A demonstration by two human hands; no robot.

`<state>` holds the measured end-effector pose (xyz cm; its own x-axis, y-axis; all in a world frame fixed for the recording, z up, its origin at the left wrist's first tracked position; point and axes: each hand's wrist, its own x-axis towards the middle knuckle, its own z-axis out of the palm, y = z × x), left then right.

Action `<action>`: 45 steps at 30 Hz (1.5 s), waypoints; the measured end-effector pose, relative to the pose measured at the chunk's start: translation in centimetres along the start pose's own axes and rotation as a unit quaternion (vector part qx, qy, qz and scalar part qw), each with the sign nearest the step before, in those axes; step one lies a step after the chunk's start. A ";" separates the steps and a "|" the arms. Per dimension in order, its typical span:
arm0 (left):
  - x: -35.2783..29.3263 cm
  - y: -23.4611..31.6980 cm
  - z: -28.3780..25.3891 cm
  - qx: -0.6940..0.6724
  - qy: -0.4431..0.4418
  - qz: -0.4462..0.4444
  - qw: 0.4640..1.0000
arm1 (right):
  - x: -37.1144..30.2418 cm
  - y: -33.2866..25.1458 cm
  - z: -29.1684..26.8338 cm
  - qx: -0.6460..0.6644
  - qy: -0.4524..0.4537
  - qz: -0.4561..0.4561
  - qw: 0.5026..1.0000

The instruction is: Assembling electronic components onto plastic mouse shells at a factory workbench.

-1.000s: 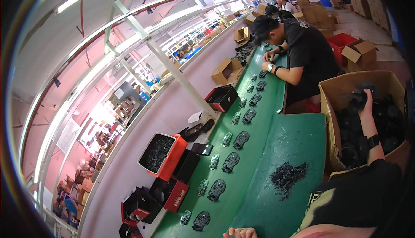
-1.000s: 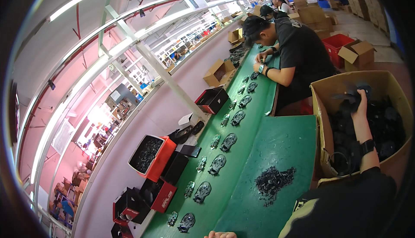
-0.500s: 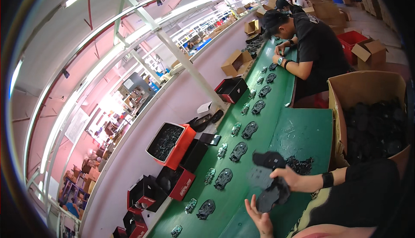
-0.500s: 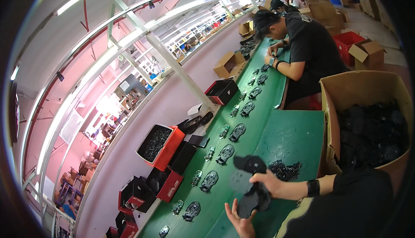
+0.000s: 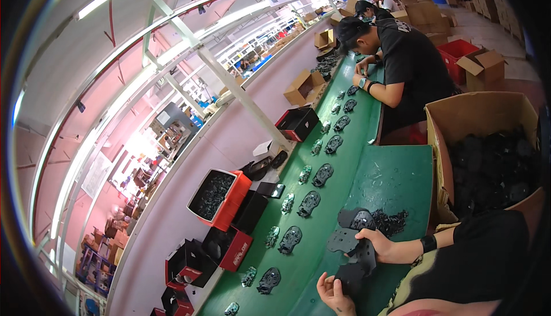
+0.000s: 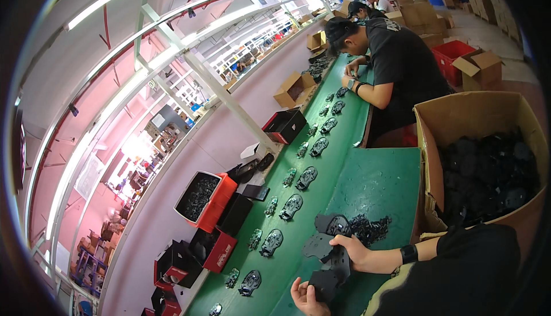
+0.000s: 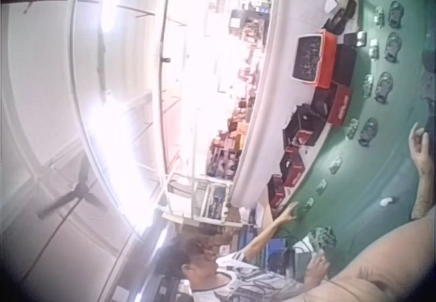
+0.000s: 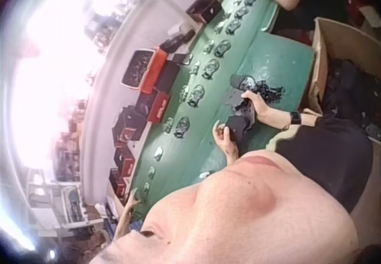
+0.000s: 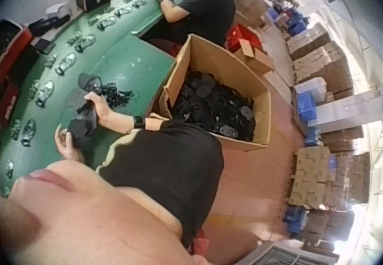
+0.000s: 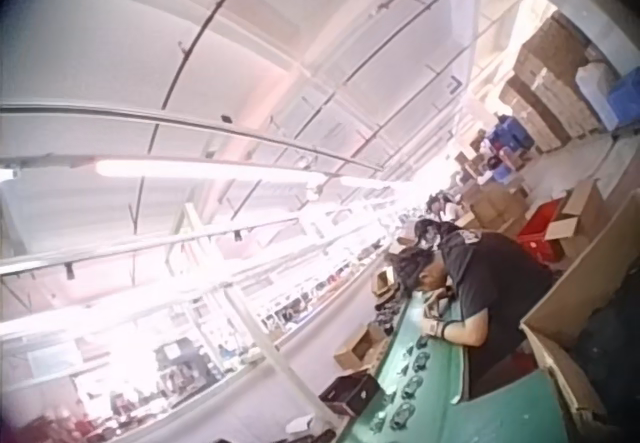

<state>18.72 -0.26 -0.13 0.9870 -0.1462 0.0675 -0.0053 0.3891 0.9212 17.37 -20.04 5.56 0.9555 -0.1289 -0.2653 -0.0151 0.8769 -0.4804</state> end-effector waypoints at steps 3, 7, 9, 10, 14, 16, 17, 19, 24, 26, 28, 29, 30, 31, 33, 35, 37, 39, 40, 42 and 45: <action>-0.1 1.9 0.6 0.065 0.114 0.062 0.989 | 1.0 0.1 -0.8 0.000 0.007 -0.011 1.000; -1.5 7.5 1.8 0.240 0.227 0.194 0.924 | 2.1 0.7 -1.8 -0.010 -0.036 -0.010 0.999; -2.2 8.0 -0.4 0.402 0.190 0.292 0.847 | 2.5 1.9 -2.2 -0.012 -0.037 0.016 0.999; -2.5 8.1 -1.5 0.473 0.150 0.347 0.796 | 2.6 2.4 -2.2 -0.014 -0.042 0.050 0.998; -3.9 7.3 -3.1 0.630 0.034 0.393 0.669 | 3.0 4.6 -1.7 -0.055 -0.082 0.128 0.987; -4.2 4.6 -6.8 0.653 0.018 0.379 0.655 | 2.6 4.7 -1.2 -0.060 -0.091 0.146 0.983; -4.7 3.4 -7.9 0.672 -0.001 0.365 0.645 | 2.3 4.7 -1.3 -0.068 -0.096 0.159 0.980; -5.9 2.8 -8.0 0.677 0.012 0.323 0.661 | 2.3 5.3 -2.1 -0.074 -0.100 0.181 0.975; -8.2 3.4 -6.3 0.697 0.056 0.230 0.677 | 1.2 5.0 -2.3 -0.088 -0.066 0.212 0.971; -8.6 4.8 -3.5 0.631 0.069 0.238 0.735 | 0.5 4.8 -1.5 -0.096 -0.048 0.198 0.974; -8.2 5.7 -0.5 0.535 0.030 0.248 0.807 | 0.4 5.0 -0.4 -0.097 -0.026 0.178 0.979; -6.9 6.8 0.5 0.557 -0.083 0.196 0.803 | 0.8 5.6 -0.5 -0.101 -0.018 0.190 0.976; -5.8 5.5 2.0 0.537 -0.073 0.218 0.812 | 1.1 6.5 -0.8 -0.081 -0.025 0.180 0.980; -5.1 5.4 2.7 0.586 -0.103 0.202 0.778 | 0.3 6.1 0.4 -0.130 0.011 0.159 0.979; -4.4 6.6 3.1 0.607 -0.080 0.223 0.759 | 0.4 5.8 1.9 -0.147 0.031 0.185 0.971; -5.2 7.6 2.9 0.532 -0.075 0.180 0.824 | 0.7 4.9 2.4 -0.106 0.012 0.203 0.973; -4.6 5.4 3.9 0.474 -0.151 0.214 0.840 | 0.2 1.0 1.0 -0.175 0.053 0.145 0.972; -5.4 5.6 1.2 0.498 -0.114 0.175 0.842 | 1.4 4.2 0.2 -0.193 -0.030 0.184 0.963; -5.8 5.6 0.9 0.469 -0.100 0.162 0.862 | 1.3 4.9 -0.1 -0.204 -0.048 0.199 0.957; -5.8 5.4 1.3 0.459 -0.041 0.133 0.877 | 1.0 5.5 -0.2 -0.235 -0.060 0.229 0.943; -5.3 5.2 1.5 0.454 0.017 0.086 0.887 | 0.5 4.2 0.8 -0.255 -0.067 0.247 0.933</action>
<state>13.24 1.21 4.90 0.9632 -0.1231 0.2389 -0.2683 -0.4913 0.8286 18.01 -16.04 4.07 0.8229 0.3207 -0.4691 -0.5682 0.4757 -0.6715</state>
